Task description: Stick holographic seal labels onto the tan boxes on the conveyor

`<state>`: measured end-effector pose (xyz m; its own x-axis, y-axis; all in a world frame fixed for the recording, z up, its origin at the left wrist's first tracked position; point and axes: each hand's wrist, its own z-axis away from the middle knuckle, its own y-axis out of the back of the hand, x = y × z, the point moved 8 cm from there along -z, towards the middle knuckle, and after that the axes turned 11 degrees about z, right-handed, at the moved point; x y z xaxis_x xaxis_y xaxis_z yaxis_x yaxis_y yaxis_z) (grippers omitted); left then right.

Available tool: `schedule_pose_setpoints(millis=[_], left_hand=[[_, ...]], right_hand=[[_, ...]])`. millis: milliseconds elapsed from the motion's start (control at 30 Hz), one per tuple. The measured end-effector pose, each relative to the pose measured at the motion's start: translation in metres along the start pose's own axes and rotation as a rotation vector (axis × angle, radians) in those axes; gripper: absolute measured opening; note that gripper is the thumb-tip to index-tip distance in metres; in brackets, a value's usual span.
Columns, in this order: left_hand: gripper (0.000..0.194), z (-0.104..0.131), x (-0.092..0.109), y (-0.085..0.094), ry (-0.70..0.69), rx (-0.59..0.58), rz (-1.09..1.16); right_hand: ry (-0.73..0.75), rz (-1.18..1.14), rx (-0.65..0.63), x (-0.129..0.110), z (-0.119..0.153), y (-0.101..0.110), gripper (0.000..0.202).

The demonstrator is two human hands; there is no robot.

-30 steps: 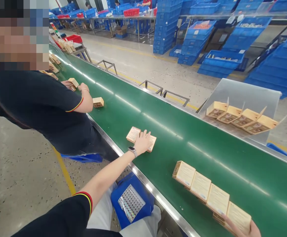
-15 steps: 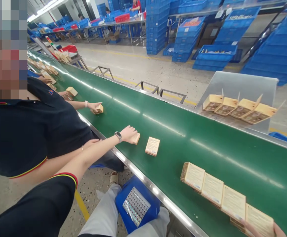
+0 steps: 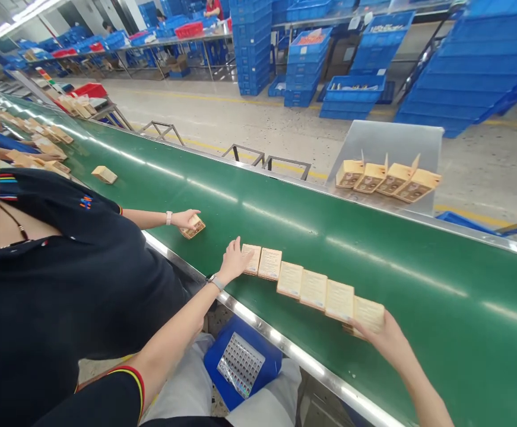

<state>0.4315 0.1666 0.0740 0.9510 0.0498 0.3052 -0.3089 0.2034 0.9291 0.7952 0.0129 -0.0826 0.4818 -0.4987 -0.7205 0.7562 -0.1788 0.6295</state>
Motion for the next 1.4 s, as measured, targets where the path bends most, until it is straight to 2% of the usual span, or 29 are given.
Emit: schedule_pose_setpoints(millis=[67,167,300,467,567,633,700,800,867,967,1000,1100,1133,1200,1267,1300,1333,1367,1400], left_hand=[[0.059,0.009,0.007,0.009,-0.117,0.005,0.010],[0.051,0.023,0.013,0.016,-0.270,-0.011,0.019],[0.043,0.039,0.008,0.014,-0.374,-0.034,0.031],[0.039,0.051,-0.020,0.005,-0.386,-0.029,0.063],[0.040,0.049,-0.051,0.018,-0.326,0.038,0.086],[0.043,0.038,-0.074,0.040,-0.268,0.110,0.097],[0.047,0.018,-0.096,0.069,-0.201,0.193,0.103],[0.044,-0.025,-0.122,0.112,-0.080,0.320,0.108],[0.038,-0.057,-0.132,0.131,-0.009,0.374,0.118],[0.038,-0.101,-0.138,0.136,0.037,0.352,0.157],[0.037,-0.112,-0.139,0.134,0.039,0.344,0.174],[0.037,-0.133,-0.140,0.126,0.013,0.369,0.227],[0.042,-0.134,-0.141,0.121,-0.002,0.396,0.244],[0.053,-0.125,-0.141,0.110,-0.031,0.478,0.273],[0.055,-0.097,-0.140,0.095,-0.086,0.568,0.301],[0.053,-0.075,-0.137,0.087,-0.154,0.624,0.323],[0.046,-0.043,-0.135,0.084,-0.281,0.796,0.386],[0.038,-0.010,-0.136,0.076,-0.374,0.906,0.408],[0.030,0.019,-0.141,0.063,-0.425,0.964,0.411]], right_hand=[[0.040,-0.050,-0.080,-0.019,0.000,-0.019,0.066],[0.103,-0.117,-0.091,-0.046,0.000,-0.040,0.067],[0.137,-0.167,-0.104,-0.082,0.002,-0.070,0.066],[0.022,-0.150,-0.069,-0.094,0.000,-0.103,0.078],[-0.017,-0.173,-0.084,-0.096,0.000,-0.117,0.086],[-0.040,-0.209,-0.101,-0.096,0.000,-0.122,0.085],[-0.077,-0.252,-0.096,-0.093,0.000,-0.121,0.081],[-0.148,-0.316,-0.025,-0.080,0.012,-0.113,0.077],[-0.203,-0.342,0.062,-0.064,0.035,-0.109,0.076],[-0.273,-0.308,0.295,-0.035,0.092,-0.114,0.065],[-0.243,-0.265,0.357,-0.029,0.112,-0.121,0.057],[0.112,-0.117,0.282,-0.041,0.159,-0.169,0.035],[0.176,-0.091,0.257,-0.042,0.172,-0.186,0.031],[0.258,-0.057,0.178,-0.044,0.192,-0.222,0.030],[0.320,-0.046,0.035,-0.046,0.205,-0.260,0.028],[0.354,-0.035,-0.050,-0.046,0.210,-0.280,0.025],[0.375,-0.016,-0.130,-0.045,0.212,-0.298,0.021],[0.375,0.017,-0.197,-0.041,0.211,-0.315,0.017],[0.353,0.062,-0.250,-0.033,0.206,-0.331,0.012]])
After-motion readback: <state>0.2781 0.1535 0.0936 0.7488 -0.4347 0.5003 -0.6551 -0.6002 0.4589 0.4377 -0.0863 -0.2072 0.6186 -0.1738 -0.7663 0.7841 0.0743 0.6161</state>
